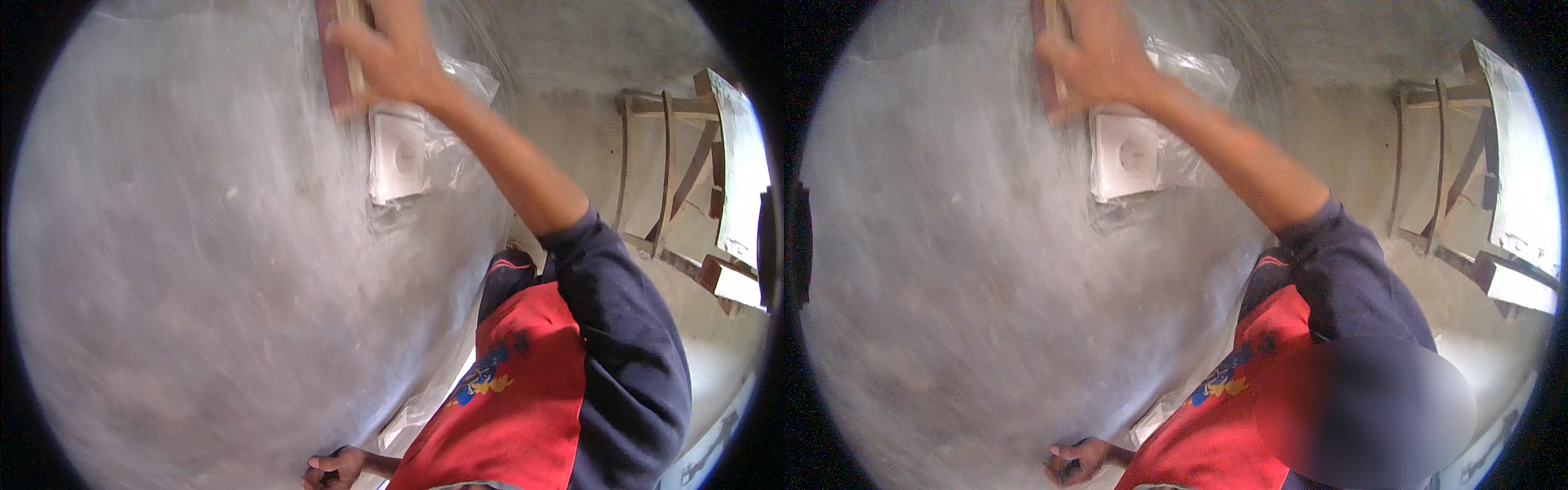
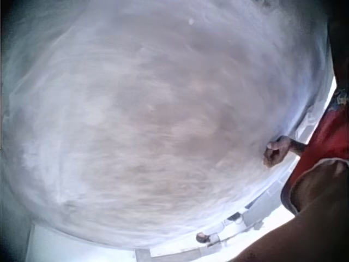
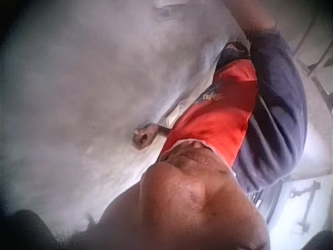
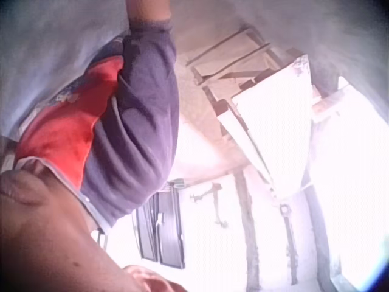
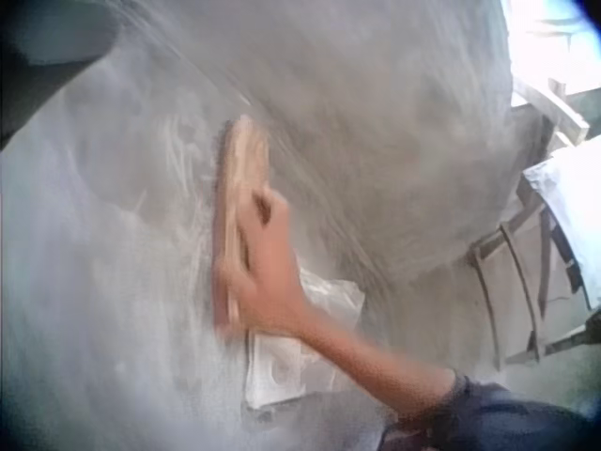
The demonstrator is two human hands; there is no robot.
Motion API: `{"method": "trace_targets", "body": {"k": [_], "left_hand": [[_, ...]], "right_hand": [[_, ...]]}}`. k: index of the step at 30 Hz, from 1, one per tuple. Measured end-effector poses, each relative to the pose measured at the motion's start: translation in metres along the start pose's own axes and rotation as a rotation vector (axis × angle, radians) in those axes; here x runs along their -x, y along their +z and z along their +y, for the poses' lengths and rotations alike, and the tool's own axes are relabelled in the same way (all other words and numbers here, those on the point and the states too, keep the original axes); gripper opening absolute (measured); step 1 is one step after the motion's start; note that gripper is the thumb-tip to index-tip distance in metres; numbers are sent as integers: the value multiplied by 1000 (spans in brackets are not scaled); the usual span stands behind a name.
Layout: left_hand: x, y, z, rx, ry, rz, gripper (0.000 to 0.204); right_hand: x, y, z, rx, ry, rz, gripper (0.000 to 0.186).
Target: The person uses a wooden sanding block to smooth a concrete wall surface around a plastic-covered electrical outlet. They repeatedly rub the block against the wall in vertical and horizontal strokes, occasionally adjusting their grip and position.
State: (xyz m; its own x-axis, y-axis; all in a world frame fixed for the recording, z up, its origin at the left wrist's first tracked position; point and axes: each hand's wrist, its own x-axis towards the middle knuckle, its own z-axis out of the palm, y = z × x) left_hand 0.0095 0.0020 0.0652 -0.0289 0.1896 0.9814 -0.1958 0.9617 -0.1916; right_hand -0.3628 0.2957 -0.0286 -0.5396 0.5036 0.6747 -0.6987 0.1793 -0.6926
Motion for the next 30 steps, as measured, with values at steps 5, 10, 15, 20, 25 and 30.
{"method": "trace_targets", "body": {"k": [5,10,15,20,25,30], "left_hand": [[-6,-8,5,21,-38,43,39],[6,-5,-4,51,-37,-24,40],[-2,-3,0,34,-61,26,40],[2,5,-5,62,-38,4,41],[0,-1,0,65,-57,52,41],[3,-1,6,90,-44,-41,42]], "right_hand": [[61,22,-46,-59,32,47,83],[-15,5,-12,-61,118,1,61],[74,21,-48,-10,20,-5,84],[-11,26,-8,-186,97,95,63],[92,30,-61,-63,112,-39,84],[51,18,-20,-20,94,-60,78]]}}
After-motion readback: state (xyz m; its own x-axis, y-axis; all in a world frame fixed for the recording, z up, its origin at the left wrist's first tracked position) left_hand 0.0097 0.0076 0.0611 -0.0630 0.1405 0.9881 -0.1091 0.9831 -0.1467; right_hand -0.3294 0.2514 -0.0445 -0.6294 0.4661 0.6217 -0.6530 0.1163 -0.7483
